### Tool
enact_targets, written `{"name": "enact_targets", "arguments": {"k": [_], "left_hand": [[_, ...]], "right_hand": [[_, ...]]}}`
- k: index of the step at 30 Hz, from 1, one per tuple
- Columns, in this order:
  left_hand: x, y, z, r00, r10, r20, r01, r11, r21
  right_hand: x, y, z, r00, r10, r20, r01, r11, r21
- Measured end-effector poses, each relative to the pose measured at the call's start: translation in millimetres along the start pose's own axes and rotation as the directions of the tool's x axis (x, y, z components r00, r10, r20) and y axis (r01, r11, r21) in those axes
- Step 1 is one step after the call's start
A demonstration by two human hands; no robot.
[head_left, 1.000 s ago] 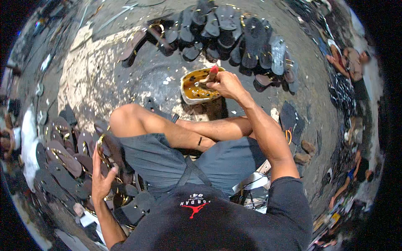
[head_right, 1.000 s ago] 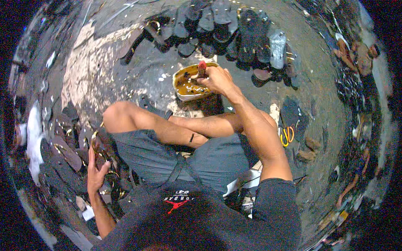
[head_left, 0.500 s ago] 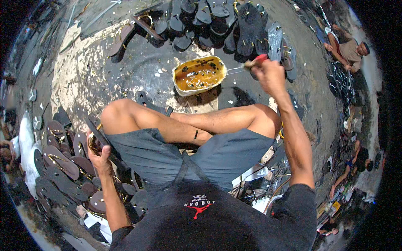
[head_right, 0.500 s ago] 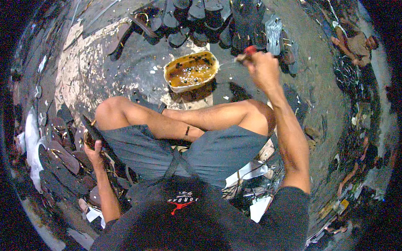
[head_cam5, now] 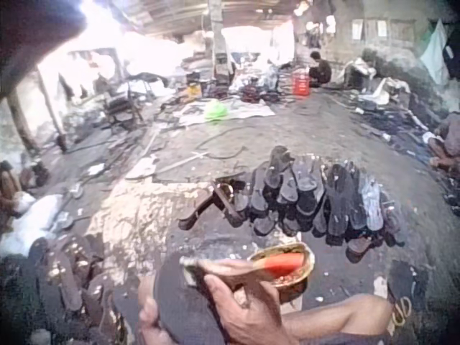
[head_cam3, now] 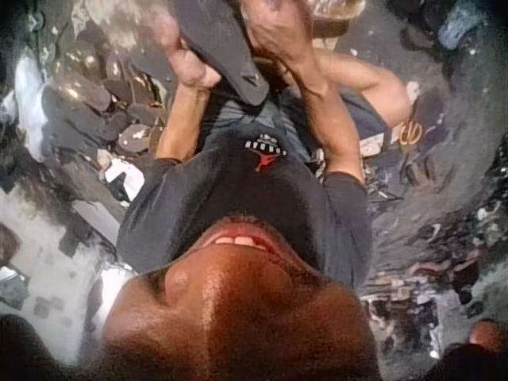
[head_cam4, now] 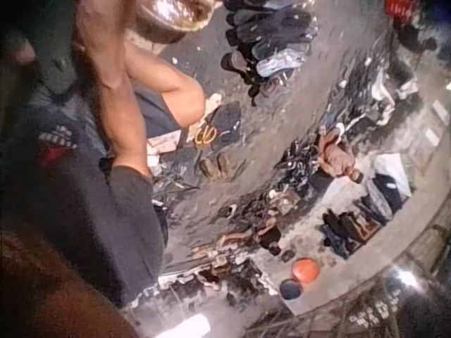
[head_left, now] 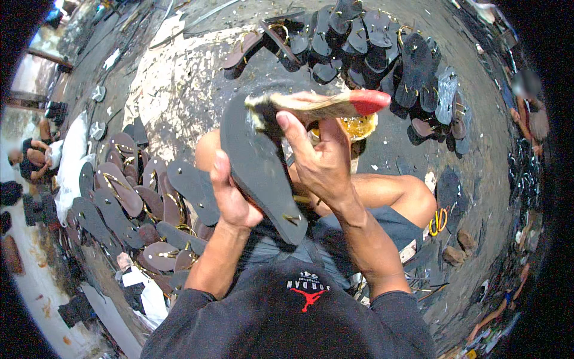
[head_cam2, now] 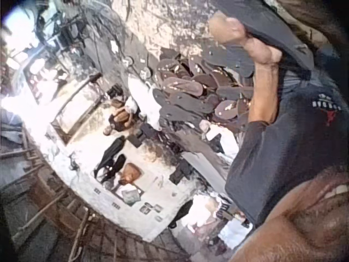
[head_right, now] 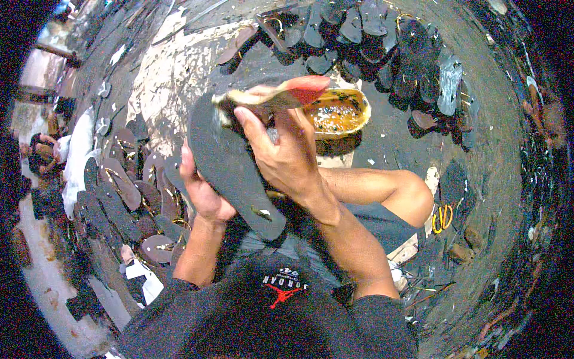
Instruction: The person sits on the floor and repeatedly applies a brown adhesive to the soles of black flip-flops using a brush. They dip the brush into a container of glue and spread it across the sole surface, then place the treated sandals into a pile.
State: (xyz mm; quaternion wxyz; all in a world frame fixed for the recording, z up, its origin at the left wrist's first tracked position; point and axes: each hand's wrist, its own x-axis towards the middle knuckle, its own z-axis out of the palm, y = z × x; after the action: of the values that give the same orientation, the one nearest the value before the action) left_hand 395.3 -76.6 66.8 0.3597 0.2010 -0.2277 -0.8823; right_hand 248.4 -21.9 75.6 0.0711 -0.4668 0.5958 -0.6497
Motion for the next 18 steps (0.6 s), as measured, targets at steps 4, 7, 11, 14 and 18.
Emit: {"name": "enact_targets", "arguments": {"k": [4,7,11,14,18], "left_hand": [[5,0,-13,0.995,0.076,-0.062,-0.084,0.988,-0.130],[19,9,-3,0.979,-0.103,0.177,0.113,0.993,-0.047],[5,-6,-7,0.983,-0.057,0.176,0.092,0.975,-0.200],[-1,-4,1,0.992,-0.063,0.109,0.079,0.985,-0.155],[-26,2,-21,0.947,-0.242,0.211,0.284,0.939,-0.194]], "right_hand": [[-2,-13,3,0.997,-0.056,0.045,0.054,0.997,0.060],[-23,-20,-7,0.964,-0.102,0.246,0.075,0.990,0.118],[26,2,-22,0.994,-0.095,0.061,0.097,0.994,-0.043],[18,23,-29,0.997,-0.063,0.052,0.071,0.985,-0.154],[3,119,-93,0.873,0.475,0.114,-0.378,0.804,-0.460]]}}
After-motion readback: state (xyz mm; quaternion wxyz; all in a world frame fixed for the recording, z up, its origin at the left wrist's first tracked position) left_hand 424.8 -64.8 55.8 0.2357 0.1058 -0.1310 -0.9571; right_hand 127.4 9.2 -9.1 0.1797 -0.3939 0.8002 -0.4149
